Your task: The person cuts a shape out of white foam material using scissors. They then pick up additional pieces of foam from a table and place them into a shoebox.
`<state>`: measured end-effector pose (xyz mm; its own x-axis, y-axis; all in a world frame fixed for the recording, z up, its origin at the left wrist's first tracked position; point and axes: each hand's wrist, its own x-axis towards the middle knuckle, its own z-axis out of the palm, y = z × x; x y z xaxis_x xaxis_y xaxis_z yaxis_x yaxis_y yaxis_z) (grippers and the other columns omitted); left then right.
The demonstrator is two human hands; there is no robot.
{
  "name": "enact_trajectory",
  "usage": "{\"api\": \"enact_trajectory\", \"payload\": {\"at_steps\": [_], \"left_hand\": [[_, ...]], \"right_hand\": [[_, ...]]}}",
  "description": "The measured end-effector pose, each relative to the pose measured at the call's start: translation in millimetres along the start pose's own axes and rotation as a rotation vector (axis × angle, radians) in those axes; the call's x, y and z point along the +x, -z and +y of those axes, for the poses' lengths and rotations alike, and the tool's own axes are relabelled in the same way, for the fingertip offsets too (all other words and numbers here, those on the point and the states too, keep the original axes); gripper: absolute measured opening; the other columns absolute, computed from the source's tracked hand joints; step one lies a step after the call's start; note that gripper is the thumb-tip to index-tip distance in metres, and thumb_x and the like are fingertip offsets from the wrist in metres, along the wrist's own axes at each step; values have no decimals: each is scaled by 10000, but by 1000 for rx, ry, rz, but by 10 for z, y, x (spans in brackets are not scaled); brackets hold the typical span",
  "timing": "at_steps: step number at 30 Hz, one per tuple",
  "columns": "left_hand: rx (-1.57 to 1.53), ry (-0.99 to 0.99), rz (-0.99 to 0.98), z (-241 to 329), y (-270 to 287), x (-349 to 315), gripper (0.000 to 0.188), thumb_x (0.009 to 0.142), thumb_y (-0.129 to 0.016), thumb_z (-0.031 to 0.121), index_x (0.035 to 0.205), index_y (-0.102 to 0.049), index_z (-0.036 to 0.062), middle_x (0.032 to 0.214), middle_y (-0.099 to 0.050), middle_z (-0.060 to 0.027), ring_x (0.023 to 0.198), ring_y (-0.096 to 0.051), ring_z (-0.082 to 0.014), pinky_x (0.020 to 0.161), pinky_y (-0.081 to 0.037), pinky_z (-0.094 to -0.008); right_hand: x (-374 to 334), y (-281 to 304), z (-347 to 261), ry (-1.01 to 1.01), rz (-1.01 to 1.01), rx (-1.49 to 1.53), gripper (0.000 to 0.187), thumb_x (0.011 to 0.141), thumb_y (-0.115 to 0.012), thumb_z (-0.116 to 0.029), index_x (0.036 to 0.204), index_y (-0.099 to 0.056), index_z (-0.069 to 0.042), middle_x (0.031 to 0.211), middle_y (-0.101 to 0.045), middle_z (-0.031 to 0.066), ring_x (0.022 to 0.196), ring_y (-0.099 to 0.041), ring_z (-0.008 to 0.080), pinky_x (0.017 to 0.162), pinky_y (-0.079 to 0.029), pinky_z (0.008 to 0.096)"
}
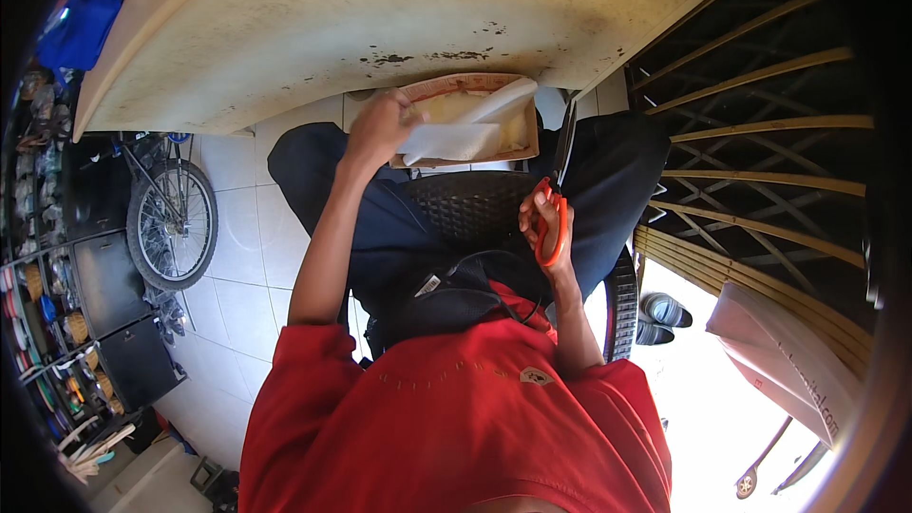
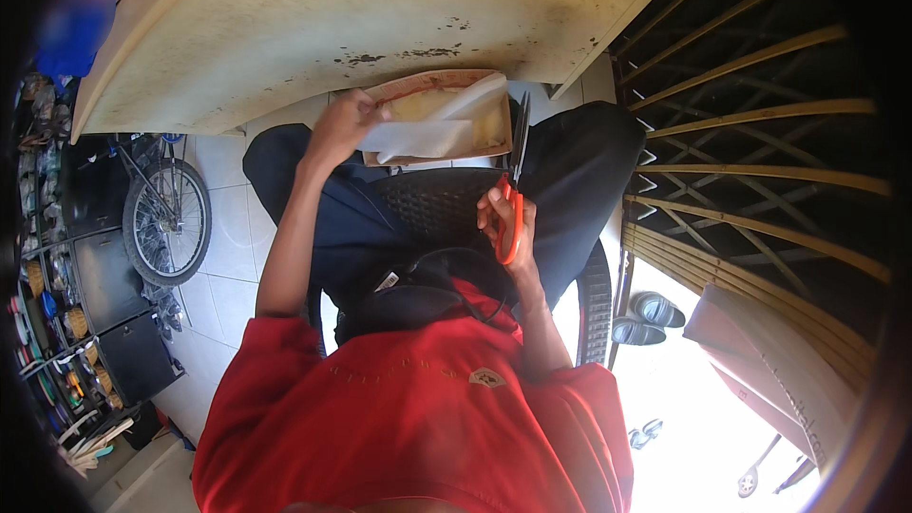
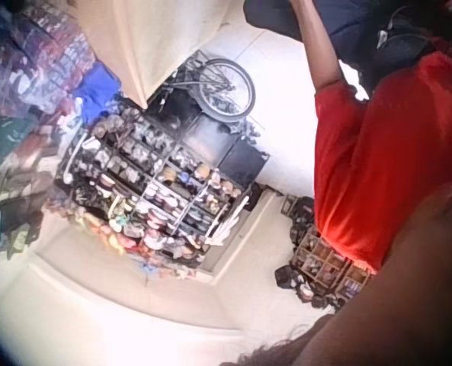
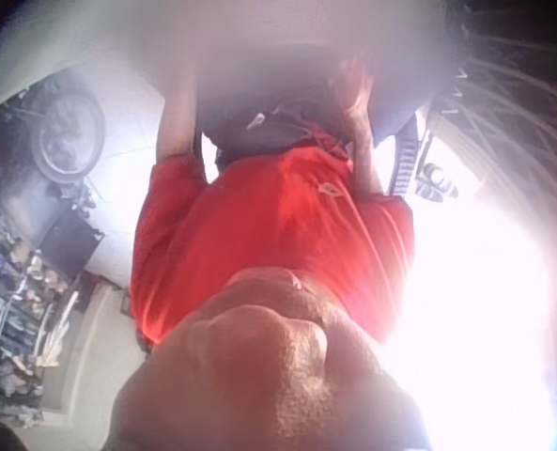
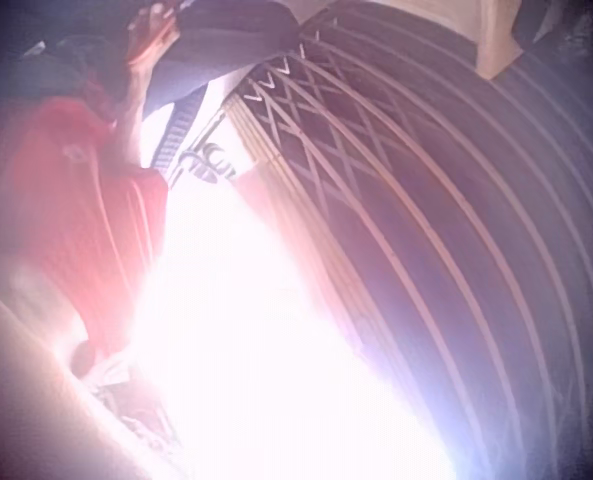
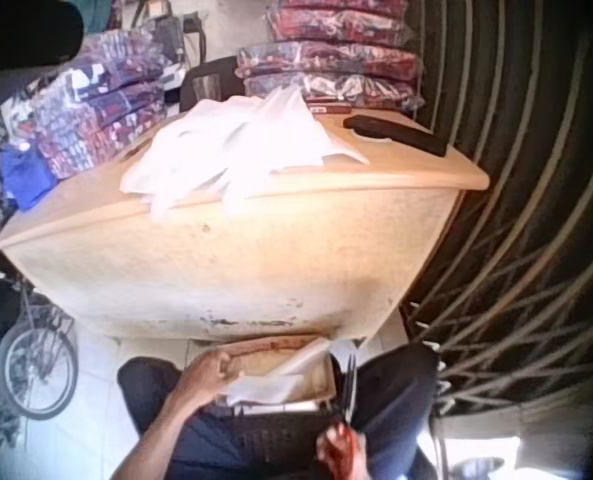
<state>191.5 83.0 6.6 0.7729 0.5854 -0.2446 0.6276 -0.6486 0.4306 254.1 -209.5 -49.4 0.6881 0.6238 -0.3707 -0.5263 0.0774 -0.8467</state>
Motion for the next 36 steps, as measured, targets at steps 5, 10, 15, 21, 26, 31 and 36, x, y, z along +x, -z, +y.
{"api": "enact_trajectory", "payload": {"at_steps": [5, 10, 15, 21, 26, 31, 36], "left_hand": [[580, 139, -280, -389, -870, 534, 904, 685, -845, 287, 1424, -349, 125, 1411, -411, -160, 1275, -440, -331, 962, -409, -574], [498, 234, -252, -822, -1068, 768, 670, 699, -831, 201, 1293, -528, 127, 1387, -452, -146, 1214, -508, -333, 945, -412, -582], [137, 109, -81, -559, -341, 427, 335, 731, -758, 82, 1055, -673, 83, 1115, -662, -116, 1080, -601, -317, 924, -419, -560], [-87, -519, 475, -143, 643, -362, 359, 553, -610, -161, 753, -760, 97, 1154, -647, -101, 1103, -566, -310, 929, -454, -413], [-146, -517, 788, -328, 735, -900, 271, 618, -792, -31, 789, -789, 179, 1279, -515, -67, 1137, -503, -262, 873, -465, -366], [-277, -383, 1057, -650, 631, -1249, 274, 642, -840, 8, 846, -787, 183, 1343, -423, -33, 1144, -468, -243, 823, -492, -329], [-1437, 104, 1011, -770, 332, -1624, 455, 861, -683, 45, 1293, -541, 31, 1349, -467, -171, 1092, -592, -238, 813, -535, -340]], "right_hand": [[38, 36, 53, 10, 14, 33, 364, 947, -589, -357, 801, -603, -24, 556, -545, 47, 411, -455, 71, 353, -276, 197], [19, 26, 67, 14, 13, 36, 346, 951, -595, -319, 795, -606, -9, 551, -546, 53, 397, -424, 69, 364, -276, 199], [18, 20, 61, 22, -40, -67, 397, 965, -573, -350, 935, -645, 40, 664, -618, 81, 409, -402, 58, 380, -285, 194], [47, -61, -31, -26, -102, 20, 625, 968, -497, -502, 1106, -617, 96, 982, -694, 194, 421, -377, 37, 381, -289, 184], [90, -394, -286, -185, -282, -91, 525, 900, -646, -426, 1075, -659, 69, 777, -659, 85, 422, -347, 29, 394, -265, 182], [158, -1030, -45, -169, -469, -216, 325, 729, -841, -180, 951, -709, 18, 634, -563, -26, 544, -457, 31, 479, -316, 208], [158, -1683, -39, -201, -349, -270, 272, 731, -851, -205, 817, -686, -7, 644, -575, -30, 567, -459, 37, 499, -332, 218]]}}
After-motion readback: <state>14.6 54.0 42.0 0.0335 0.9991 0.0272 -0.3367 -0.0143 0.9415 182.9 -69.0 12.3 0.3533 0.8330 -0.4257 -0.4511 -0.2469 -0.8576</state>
